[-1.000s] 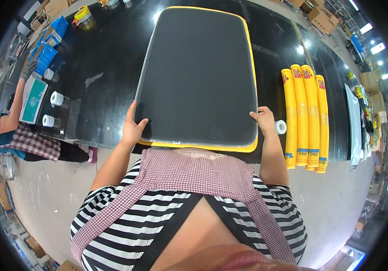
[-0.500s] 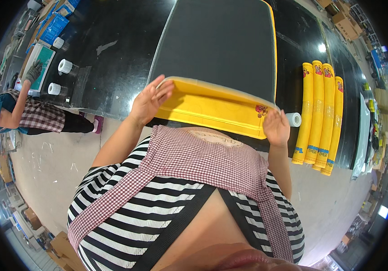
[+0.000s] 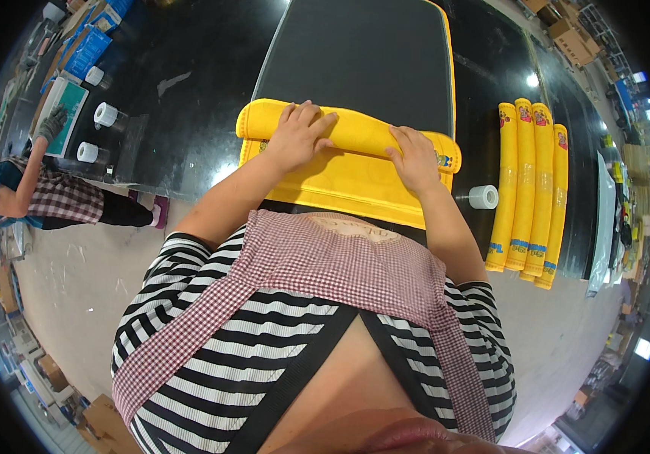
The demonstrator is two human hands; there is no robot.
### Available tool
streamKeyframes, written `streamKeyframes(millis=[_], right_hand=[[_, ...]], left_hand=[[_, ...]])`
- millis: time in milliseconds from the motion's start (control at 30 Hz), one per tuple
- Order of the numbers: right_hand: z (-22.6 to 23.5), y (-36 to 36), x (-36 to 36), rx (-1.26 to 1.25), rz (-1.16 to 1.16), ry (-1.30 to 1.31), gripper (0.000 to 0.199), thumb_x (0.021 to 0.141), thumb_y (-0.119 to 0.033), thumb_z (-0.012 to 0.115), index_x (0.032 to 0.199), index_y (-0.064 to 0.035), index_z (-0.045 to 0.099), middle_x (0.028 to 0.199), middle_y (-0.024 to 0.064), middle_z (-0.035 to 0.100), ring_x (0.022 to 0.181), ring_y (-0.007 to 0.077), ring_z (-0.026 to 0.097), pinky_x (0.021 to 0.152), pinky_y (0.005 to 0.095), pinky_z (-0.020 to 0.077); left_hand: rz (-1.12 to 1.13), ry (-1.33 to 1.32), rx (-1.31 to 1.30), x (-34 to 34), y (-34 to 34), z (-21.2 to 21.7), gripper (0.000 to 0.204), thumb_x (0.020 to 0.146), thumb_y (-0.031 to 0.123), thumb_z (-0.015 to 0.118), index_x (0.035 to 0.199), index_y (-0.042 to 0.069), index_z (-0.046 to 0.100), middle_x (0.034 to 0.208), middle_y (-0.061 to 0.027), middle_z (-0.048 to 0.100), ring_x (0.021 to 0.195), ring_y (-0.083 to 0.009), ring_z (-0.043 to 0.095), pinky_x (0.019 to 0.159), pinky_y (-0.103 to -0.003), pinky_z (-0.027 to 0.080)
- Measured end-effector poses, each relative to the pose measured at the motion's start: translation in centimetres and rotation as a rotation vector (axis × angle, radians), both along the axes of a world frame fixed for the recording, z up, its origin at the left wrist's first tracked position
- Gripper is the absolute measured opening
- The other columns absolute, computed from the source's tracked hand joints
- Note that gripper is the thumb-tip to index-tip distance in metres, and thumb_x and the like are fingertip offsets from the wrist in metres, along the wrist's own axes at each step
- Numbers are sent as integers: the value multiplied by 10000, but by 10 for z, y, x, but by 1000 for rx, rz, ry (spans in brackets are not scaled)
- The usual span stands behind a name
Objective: The person rolls a yellow mat with a black center on a table, secures it with tape, and stacks it with other rolled mats. They repeat this process for multiple mats, handling each one individually.
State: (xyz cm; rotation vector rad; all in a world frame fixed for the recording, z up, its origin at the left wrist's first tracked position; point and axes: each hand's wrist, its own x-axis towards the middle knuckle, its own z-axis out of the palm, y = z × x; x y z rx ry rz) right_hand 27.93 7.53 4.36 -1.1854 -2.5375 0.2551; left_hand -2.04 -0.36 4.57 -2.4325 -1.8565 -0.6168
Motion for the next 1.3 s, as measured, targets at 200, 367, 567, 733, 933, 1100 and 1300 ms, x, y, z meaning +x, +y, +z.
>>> streamKeyframes(millis=[200, 367, 567, 733, 933, 1100, 1300], right_hand=[[-2, -22, 9, 70, 111, -95, 411, 961, -239, 666, 1345, -93, 667, 1306, 105, 638, 1238, 307, 551, 1078, 460, 412], [-9, -47, 12, 32, 103, 12, 416, 940, -193, 686, 1347, -106, 673, 1239, 80, 643, 1206, 297, 557, 1062, 447, 411], [-14, -65, 16, 112, 118, 28, 413, 915, -171, 712, 1323, -109, 697, 1192, 78, 640, 1125, 281, 575, 999, 442, 426], [-23, -77, 15, 157, 103, 115, 372, 902, -168, 722, 1270, -113, 730, 1129, 62, 647, 1068, 270, 580, 985, 442, 420], [-25, -84, 16, 111, 104, 160, 277, 887, -123, 723, 1160, -110, 765, 1038, 51, 656, 1009, 277, 589, 910, 430, 452], [-20, -89, 15, 40, 70, 172, 231, 878, -100, 713, 1100, -113, 775, 989, 55, 631, 962, 279, 579, 872, 413, 465], [-17, -76, 15, -223, 24, 150, 181, 922, -124, 692, 1076, -108, 786, 991, 73, 649, 974, 303, 583, 906, 432, 479]], left_hand=[[-25, -16, 31, 6, -31, -22, 482, 954, 320, 690, 1406, 178, 605, 1333, -93, 616, 1298, -314, 547, 1123, -502, 375], [-15, -2, 58, 14, -56, -20, 473, 916, 282, 722, 1369, 178, 634, 1274, -62, 639, 1232, -271, 573, 1088, -478, 367], [-56, 2, 58, 14, -63, -32, 433, 940, 243, 692, 1364, 174, 640, 1207, -53, 621, 1186, -248, 568, 1090, -490, 347], [-21, -26, 13, 15, -71, -30, 403, 908, 209, 727, 1308, 177, 687, 1136, -36, 642, 1112, -239, 593, 1046, -457, 381], [-54, -58, -47, 15, -78, -24, 358, 902, 194, 736, 1259, 217, 734, 1089, -21, 646, 1072, -224, 593, 1010, -440, 392], [-15, -129, -33, 17, -82, -27, 305, 889, 182, 742, 1190, 212, 776, 1039, -18, 647, 1021, -214, 595, 972, -421, 395], [100, -258, -212, 24, -80, -22, 223, 935, 190, 695, 1128, 214, 804, 999, -12, 640, 1010, -215, 588, 951, -421, 378]])
